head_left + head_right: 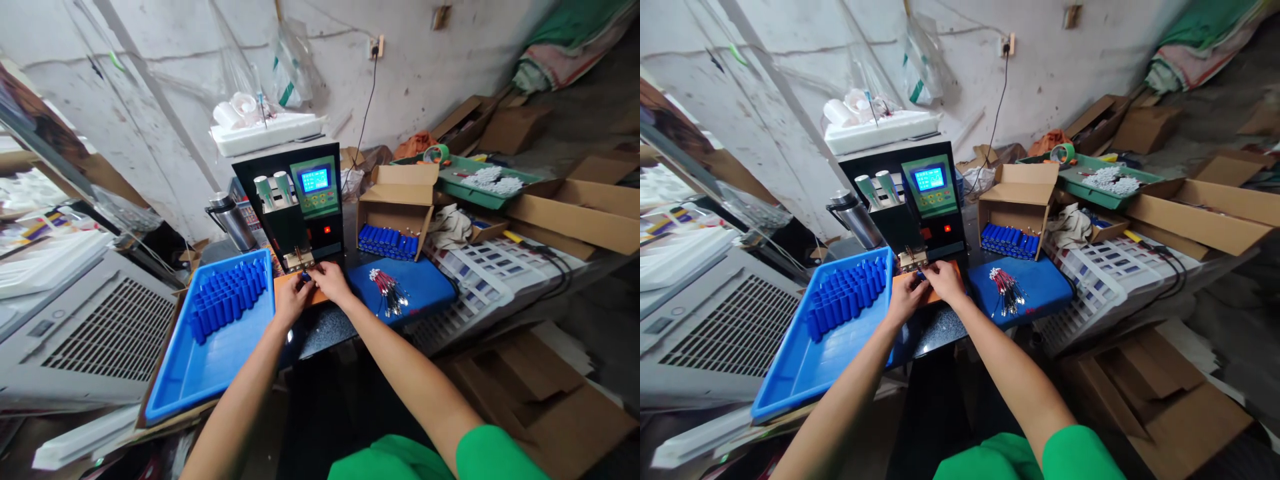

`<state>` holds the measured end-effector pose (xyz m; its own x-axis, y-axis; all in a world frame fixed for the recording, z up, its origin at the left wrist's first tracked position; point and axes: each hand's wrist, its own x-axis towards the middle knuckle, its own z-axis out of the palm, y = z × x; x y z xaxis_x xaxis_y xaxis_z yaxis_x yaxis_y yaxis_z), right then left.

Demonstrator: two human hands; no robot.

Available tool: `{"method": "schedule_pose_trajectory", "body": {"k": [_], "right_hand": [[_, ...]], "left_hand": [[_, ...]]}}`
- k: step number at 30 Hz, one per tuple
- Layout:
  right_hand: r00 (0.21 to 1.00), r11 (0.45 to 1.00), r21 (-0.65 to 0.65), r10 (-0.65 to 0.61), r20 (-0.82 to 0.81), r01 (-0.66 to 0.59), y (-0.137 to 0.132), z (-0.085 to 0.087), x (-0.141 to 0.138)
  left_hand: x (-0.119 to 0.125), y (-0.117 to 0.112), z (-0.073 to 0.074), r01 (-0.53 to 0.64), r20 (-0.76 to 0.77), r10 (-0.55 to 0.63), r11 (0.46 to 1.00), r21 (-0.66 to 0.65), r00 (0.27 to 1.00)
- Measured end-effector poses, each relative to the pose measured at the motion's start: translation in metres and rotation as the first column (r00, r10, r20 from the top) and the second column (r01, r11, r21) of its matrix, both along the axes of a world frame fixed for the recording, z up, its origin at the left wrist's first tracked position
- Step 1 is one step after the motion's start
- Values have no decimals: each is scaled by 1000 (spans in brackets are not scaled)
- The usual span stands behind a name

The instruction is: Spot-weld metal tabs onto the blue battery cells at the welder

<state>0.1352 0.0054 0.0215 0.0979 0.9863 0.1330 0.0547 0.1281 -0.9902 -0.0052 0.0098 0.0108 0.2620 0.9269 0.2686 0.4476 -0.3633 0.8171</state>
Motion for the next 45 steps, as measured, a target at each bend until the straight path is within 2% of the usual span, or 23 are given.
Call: {"method": "schedule_pose_trajectory", "body": {"k": [3,6,8,10,13,15,18,22,25,29,31,34,38,41,45], "right_hand": [[978,992,80,-107,177,94,-14,8,7],[863,948,284,-260,434,143,-31,19,14],[731,901,427,-342,591,77,-39,27,17],[613,871,491,-370,698,-34,-43,33,19],[489,868,461,-325,809,-186,-40,38,20],[434,886,400,-274,858,-233,-37,37,21],[428,911,362,-252,868,-196,-33,31,27],[507,904,427,-370,779,4,-29,20,60],[518,832,521,-537,666,191,-19,14,107],[424,694,609,-718,552,383,0,4,172],[384,669,605,-743,548,432,10,-4,193],[360,697,551,-712,602,459,22,-21,205],[330,749,478,-643,691,459,30,-40,206],[313,781,432,-592,743,452,34,-44,207],[289,803,387,-543,789,453,42,-39,211]], "left_hand": [[0,0,0,-1,2,1,1000,11,1000],[-1,-2,1,6,-20,-6,999,34,1000],[-2,-3,2,16,-44,-13,997,78,999],[-3,-2,2,44,-66,-36,990,131,997],[-4,3,2,119,-118,-102,981,151,988],[-4,6,2,133,-138,-113,980,149,984],[-2,8,3,125,-133,-108,985,120,985],[0,5,6,112,-126,-106,993,38,986],[1,5,9,96,-182,-81,993,71,980],[1,7,11,121,-292,-79,985,126,953],[0,8,11,130,-321,-76,980,151,944],[-1,8,10,137,-321,-84,980,147,944],[-2,8,9,145,-306,-98,980,136,947],[-2,8,9,143,-301,-96,980,137,949],[-2,8,11,148,-300,-107,982,119,948]]}}
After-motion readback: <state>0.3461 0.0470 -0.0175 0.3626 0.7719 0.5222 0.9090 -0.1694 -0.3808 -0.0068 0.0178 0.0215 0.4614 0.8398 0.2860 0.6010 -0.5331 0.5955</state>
